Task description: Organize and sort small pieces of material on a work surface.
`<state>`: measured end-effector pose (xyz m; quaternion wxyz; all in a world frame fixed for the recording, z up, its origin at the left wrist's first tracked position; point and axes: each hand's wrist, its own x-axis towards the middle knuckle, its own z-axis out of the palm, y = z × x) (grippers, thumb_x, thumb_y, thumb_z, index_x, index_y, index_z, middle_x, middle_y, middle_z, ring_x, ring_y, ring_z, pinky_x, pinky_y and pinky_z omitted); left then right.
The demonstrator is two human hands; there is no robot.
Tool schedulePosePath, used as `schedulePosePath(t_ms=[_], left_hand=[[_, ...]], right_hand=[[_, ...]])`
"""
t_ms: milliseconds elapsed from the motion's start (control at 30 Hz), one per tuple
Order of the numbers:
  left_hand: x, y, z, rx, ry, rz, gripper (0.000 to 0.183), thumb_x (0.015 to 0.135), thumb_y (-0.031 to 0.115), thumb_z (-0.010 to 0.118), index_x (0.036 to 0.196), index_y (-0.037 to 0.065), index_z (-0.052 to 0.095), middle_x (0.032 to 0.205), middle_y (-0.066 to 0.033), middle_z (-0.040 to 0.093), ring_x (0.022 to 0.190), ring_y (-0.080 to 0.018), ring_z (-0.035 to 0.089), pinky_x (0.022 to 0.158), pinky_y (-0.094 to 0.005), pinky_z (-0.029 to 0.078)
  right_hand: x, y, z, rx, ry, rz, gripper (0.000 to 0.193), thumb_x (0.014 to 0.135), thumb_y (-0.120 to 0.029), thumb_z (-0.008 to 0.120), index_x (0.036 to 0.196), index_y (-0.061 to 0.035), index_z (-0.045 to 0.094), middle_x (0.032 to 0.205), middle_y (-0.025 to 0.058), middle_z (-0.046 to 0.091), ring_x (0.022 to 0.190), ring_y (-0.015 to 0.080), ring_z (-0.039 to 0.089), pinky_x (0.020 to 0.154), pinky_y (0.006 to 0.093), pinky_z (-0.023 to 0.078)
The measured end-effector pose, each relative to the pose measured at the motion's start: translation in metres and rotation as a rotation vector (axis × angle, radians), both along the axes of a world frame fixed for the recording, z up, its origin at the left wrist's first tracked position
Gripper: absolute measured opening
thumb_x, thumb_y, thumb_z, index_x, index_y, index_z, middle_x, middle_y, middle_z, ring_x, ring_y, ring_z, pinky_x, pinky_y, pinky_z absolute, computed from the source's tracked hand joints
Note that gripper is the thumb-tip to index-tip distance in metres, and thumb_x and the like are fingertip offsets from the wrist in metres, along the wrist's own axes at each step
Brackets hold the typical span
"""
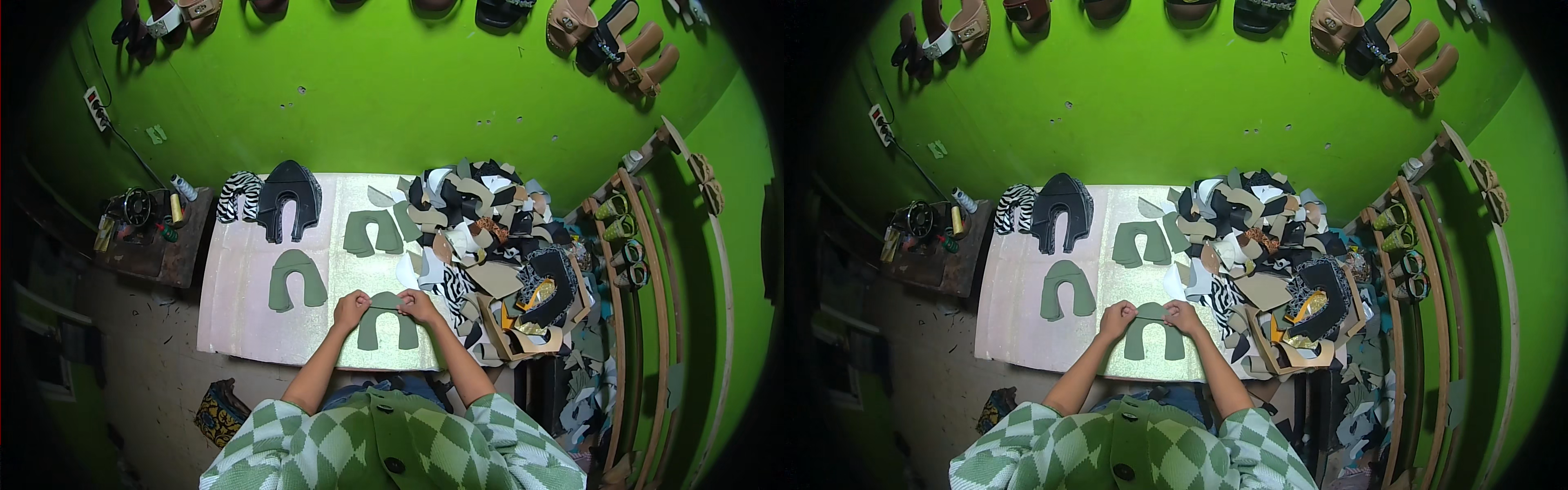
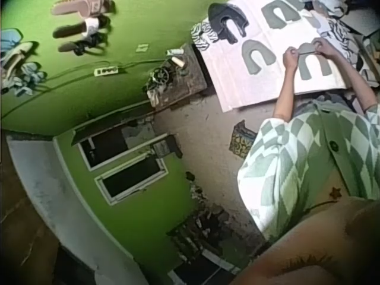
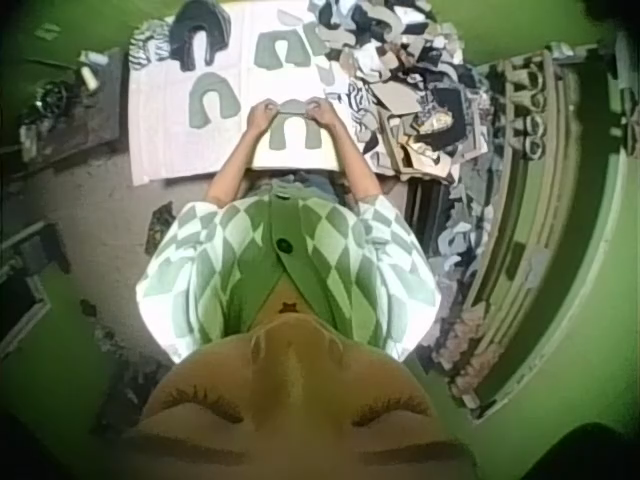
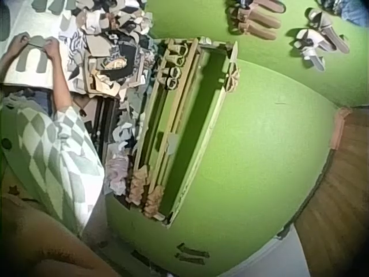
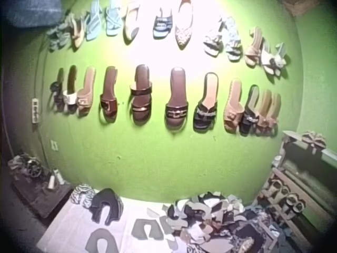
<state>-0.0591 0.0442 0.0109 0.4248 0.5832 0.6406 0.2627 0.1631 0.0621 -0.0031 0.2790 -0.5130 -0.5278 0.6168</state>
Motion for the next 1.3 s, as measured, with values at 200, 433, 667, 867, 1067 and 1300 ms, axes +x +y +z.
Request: schedulePosePath(t_ms=[200,433,667,867,1067,1300], left_hand=[[0.005,-0.008,0.002,-0.043,0.101,0.047,0.018,0.076,0.024,0.068,0.085,0.009,0.065,0.077,-0.0055,0.067,0.071,-0.0187,0.064,0.064,-0.0310,0.048],[0.010,-0.008,-0.001,0.001,0.148,0.112,0.015,0.074,0.021,0.069,0.084,0.012,0.064,0.079,-0.0037,0.067,0.074,-0.0214,0.065,0.064,-0.0343,0.049],[0.006,-0.007,0.002,-0.016,0.194,0.145,0.017,0.073,0.018,0.069,0.088,0.012,0.063,0.081,-0.0030,0.067,0.075,-0.0207,0.065,0.066,-0.0337,0.049],[0.005,-0.007,0.006,-0.013,0.167,0.143,0.019,0.073,0.019,0.069,0.089,0.011,0.063,0.081,-0.0034,0.067,0.074,-0.0201,0.064,0.066,-0.0336,0.049],[0.008,-0.011,0.005,-0.023,0.158,0.173,0.021,0.072,0.019,0.070,0.090,0.011,0.063,0.079,-0.0029,0.067,0.072,-0.0197,0.065,0.065,-0.0334,0.049],[0.007,-0.012,0.002,-0.029,0.174,0.193,0.020,0.072,0.017,0.068,0.090,0.012,0.062,0.081,-0.0018,0.068,0.072,-0.0196,0.065,0.064,-0.0339,0.049]], right_hand=[[-0.001,-0.010,-0.005,0.053,-0.256,-0.179,0.013,0.073,-0.008,0.071,0.080,0.0012,0.064,0.064,0.0048,0.063,0.057,0.0097,0.058,0.054,0.0227,0.047],[-0.004,-0.014,-0.005,0.195,-0.424,-0.262,0.019,0.068,-0.016,0.075,0.074,-0.0009,0.066,0.064,0.0054,0.064,0.057,0.0104,0.058,0.055,0.0254,0.048],[-0.003,-0.014,-0.007,0.182,-0.438,-0.289,0.016,0.068,-0.014,0.075,0.075,-0.0015,0.066,0.066,0.0065,0.065,0.057,0.0115,0.059,0.057,0.0249,0.048],[-0.004,-0.017,-0.010,0.190,-0.441,-0.283,0.016,0.068,-0.015,0.074,0.074,-0.0018,0.067,0.067,0.0064,0.065,0.058,0.0115,0.060,0.058,0.0246,0.049],[-0.005,-0.017,-0.006,0.185,-0.432,-0.287,0.016,0.068,-0.015,0.075,0.073,-0.0019,0.067,0.067,0.0065,0.065,0.058,0.0112,0.060,0.058,0.0244,0.048],[-0.006,-0.016,-0.005,0.170,-0.438,-0.272,0.017,0.068,-0.015,0.075,0.073,-0.0017,0.067,0.066,0.0068,0.065,0.058,0.0112,0.059,0.057,0.0249,0.048]])
